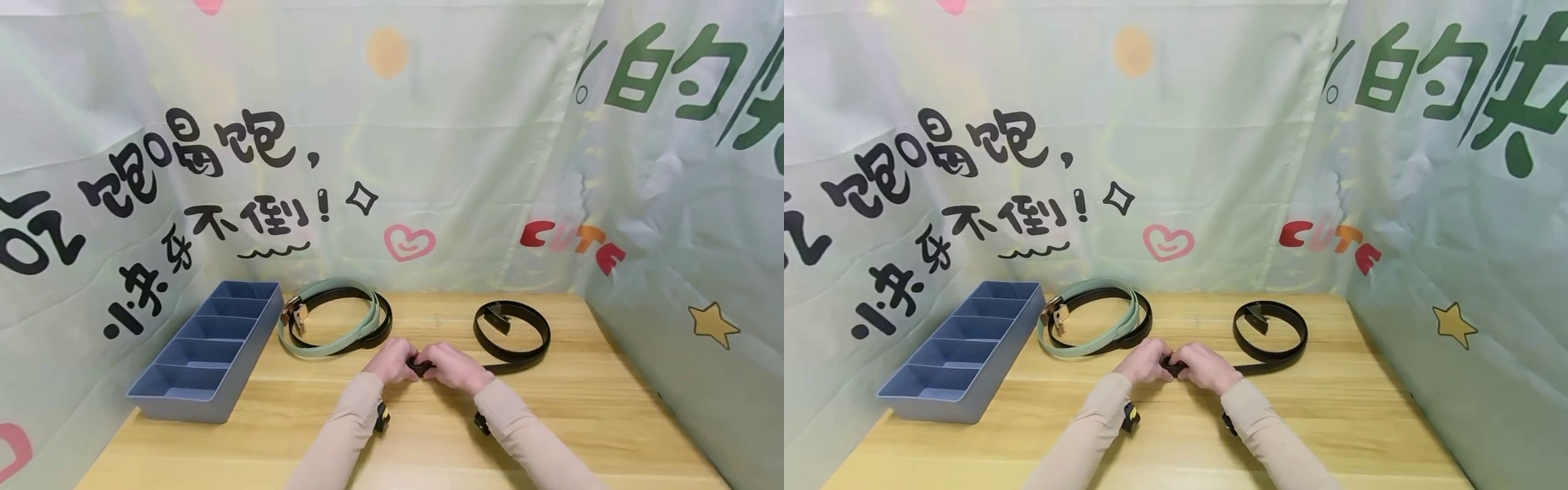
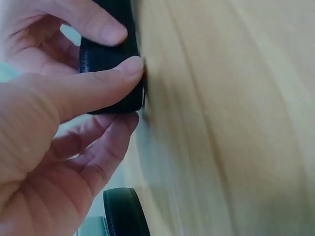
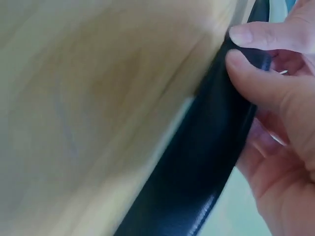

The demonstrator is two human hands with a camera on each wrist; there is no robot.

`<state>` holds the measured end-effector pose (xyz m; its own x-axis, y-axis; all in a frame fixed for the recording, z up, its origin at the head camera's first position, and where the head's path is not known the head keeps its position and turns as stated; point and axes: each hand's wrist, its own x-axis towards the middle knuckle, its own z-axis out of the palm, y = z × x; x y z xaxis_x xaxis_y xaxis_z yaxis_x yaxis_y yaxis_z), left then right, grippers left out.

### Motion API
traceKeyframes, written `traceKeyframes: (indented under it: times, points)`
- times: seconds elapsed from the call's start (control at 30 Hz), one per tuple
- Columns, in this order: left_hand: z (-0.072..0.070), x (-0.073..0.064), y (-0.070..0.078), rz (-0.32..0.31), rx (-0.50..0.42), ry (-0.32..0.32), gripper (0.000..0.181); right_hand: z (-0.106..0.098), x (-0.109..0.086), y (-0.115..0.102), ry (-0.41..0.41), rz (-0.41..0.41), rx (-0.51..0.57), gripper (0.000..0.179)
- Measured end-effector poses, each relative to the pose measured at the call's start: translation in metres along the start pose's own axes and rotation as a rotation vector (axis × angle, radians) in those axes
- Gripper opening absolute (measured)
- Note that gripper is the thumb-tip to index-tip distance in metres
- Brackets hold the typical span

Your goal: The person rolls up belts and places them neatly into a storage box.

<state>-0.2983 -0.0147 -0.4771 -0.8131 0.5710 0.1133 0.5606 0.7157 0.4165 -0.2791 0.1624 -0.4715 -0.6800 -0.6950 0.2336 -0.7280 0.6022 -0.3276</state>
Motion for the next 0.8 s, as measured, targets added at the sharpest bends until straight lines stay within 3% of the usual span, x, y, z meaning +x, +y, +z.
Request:
traceKeyframes:
  times: [0.1,0.33,0.47,0.67,0.8]
  points:
    - [0.000,-0.002,0.003,-0.012,-0.001,-0.009,0.019,0.002,0.002,0.000,0.030,0.024,-0.008,0.016]
    - [0.002,-0.003,0.014,-0.091,0.072,0.059,0.022,0.006,0.004,-0.001,0.094,0.017,-0.043,0.017]
    - [0.005,-0.003,0.013,-0.085,0.036,0.054,0.022,0.005,0.002,-0.001,0.062,0.022,-0.044,0.015]
    - [0.006,-0.004,0.004,-0.071,-0.058,0.036,0.022,0.002,-0.005,0.002,-0.012,0.008,0.043,0.019]
    - [0.001,-0.002,0.002,-0.071,-0.081,-0.002,0.024,0.001,-0.005,0.002,0.009,-0.008,0.029,0.016]
